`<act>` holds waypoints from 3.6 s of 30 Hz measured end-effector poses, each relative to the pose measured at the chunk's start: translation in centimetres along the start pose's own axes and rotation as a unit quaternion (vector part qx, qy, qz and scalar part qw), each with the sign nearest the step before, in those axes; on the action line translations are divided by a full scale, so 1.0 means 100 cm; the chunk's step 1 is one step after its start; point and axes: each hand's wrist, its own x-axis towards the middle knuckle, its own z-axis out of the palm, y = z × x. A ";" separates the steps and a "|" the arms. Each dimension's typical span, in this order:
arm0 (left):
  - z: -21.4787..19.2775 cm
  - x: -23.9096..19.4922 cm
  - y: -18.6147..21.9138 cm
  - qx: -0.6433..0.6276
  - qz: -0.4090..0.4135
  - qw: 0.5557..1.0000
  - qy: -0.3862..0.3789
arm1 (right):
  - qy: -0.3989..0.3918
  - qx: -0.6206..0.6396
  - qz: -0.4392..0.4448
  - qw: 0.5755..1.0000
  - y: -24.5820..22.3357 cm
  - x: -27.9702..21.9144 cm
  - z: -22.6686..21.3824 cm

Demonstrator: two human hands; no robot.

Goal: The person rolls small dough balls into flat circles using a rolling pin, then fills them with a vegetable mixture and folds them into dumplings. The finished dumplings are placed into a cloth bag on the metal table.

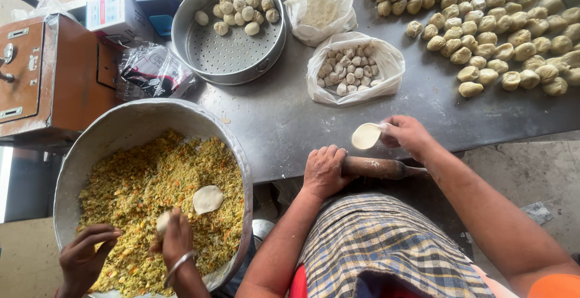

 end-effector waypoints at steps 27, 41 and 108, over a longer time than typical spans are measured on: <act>0.033 0.024 -0.011 0.064 -0.005 0.997 0.040 | 0.164 -0.570 -0.285 0.753 -0.011 -0.060 0.004; 0.010 -0.005 -0.009 -0.005 0.042 0.996 0.074 | 0.058 -0.572 -0.125 0.809 -0.059 0.012 0.047; 0.009 0.011 -0.020 -0.013 0.087 0.994 0.072 | 0.002 -0.492 -0.219 0.842 -0.040 -0.037 0.028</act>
